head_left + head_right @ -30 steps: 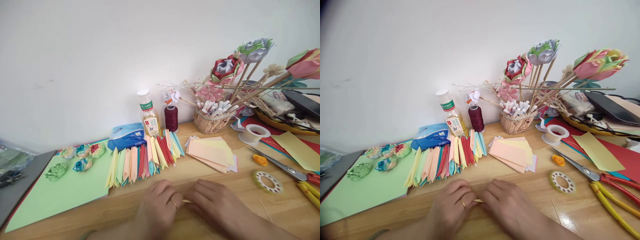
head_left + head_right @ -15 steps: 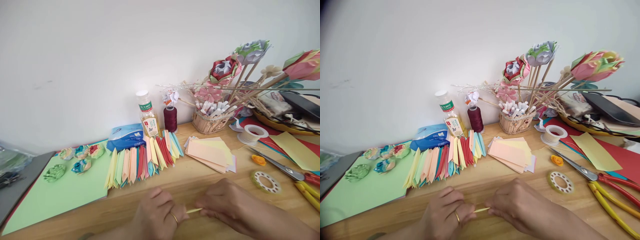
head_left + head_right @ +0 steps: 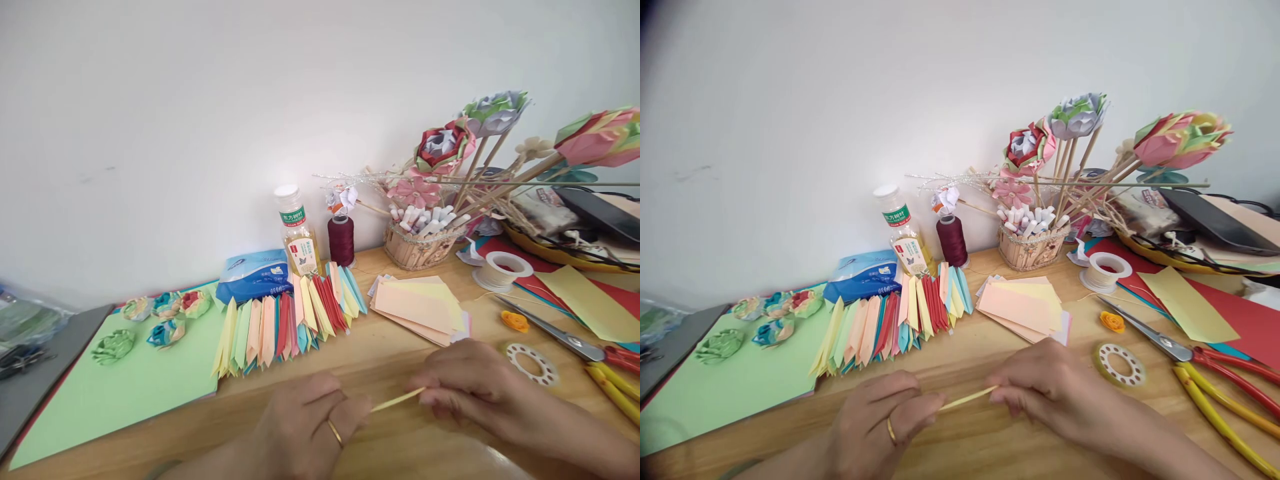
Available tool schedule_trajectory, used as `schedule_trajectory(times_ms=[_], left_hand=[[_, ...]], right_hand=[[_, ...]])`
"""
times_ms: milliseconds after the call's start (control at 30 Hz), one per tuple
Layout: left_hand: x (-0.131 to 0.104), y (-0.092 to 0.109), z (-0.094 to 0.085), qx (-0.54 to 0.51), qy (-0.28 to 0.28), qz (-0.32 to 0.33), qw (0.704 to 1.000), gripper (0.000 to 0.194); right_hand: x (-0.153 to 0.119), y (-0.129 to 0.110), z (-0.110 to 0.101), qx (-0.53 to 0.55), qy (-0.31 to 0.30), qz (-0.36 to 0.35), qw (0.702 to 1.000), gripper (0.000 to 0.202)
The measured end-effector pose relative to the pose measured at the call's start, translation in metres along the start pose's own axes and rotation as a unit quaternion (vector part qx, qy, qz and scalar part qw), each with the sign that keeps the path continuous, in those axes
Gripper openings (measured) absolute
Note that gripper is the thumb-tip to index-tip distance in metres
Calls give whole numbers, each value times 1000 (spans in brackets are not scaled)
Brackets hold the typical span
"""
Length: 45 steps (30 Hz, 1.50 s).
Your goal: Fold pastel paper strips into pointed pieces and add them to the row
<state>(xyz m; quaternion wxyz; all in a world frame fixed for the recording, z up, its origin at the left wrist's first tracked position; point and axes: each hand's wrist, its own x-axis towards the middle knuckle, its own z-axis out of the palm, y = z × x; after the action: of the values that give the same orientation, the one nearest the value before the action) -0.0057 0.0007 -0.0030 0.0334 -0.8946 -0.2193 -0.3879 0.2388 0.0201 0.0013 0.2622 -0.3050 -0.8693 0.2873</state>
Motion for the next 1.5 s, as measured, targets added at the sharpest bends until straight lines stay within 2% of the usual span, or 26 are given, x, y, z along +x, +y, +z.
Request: schedule_trajectory(times_ms=[67,133,233,300,367,467,567,633,700,767,833,900,1000,1100,1167,1267,1367,1433,1500], left_hand=[[0,-2,-10,48,8,-20,999,19],[0,-6,-21,157,41,-19,987,14],[-1,-18,-29,324,69,-3,944,10],[-1,-27,-28,409,25,8,912,13],[0,-35,-22,450,-22,-10,893,9],[0,-40,-14,434,-41,-17,900,22],[-1,-34,-9,348,-25,36,937,16],[-3,-26,-7,269,-37,75,959,19],[-7,-18,-4,186,-81,113,973,28],[-11,-11,1,138,-142,153,968,25],[-14,-6,5,127,-179,178,959,19],[-17,-3,8,141,-193,157,958,10],[-20,-5,9,190,-221,70,954,11],[-23,-13,9,247,-290,-25,924,15],[-25,-18,10,274,-310,-76,907,17],[-25,-19,14,287,-268,-100,915,13],[-21,-9,17,240,-150,-49,958,21],[-17,-1,18,173,-90,-17,981,27],[-13,5,19,132,-60,-24,989,29]], right_hand=[[-2,7,-5,-17,48,24,998,33],[-2,15,-9,-62,118,58,989,32],[-2,26,-9,-159,211,67,962,28],[-3,32,-6,-225,230,43,946,24],[-4,37,-3,-281,224,26,933,23],[-6,41,-1,-361,209,39,908,26],[-7,44,-1,-441,172,75,877,34],[-8,46,0,-467,126,92,870,37],[-9,48,2,-477,87,95,870,35],[-11,50,6,-488,65,88,866,31],[-13,51,8,-502,61,79,859,31],[-15,52,9,-511,72,74,854,33],[-18,54,7,-507,93,68,854,37],[-20,56,5,-498,136,62,854,38],[-20,52,5,-481,169,41,860,38],[-16,36,8,-420,165,-45,891,34],[-8,14,16,-345,99,-132,924,29],[-3,3,22,-318,55,-154,934,33],[0,-2,27,-306,27,-165,937,41]])
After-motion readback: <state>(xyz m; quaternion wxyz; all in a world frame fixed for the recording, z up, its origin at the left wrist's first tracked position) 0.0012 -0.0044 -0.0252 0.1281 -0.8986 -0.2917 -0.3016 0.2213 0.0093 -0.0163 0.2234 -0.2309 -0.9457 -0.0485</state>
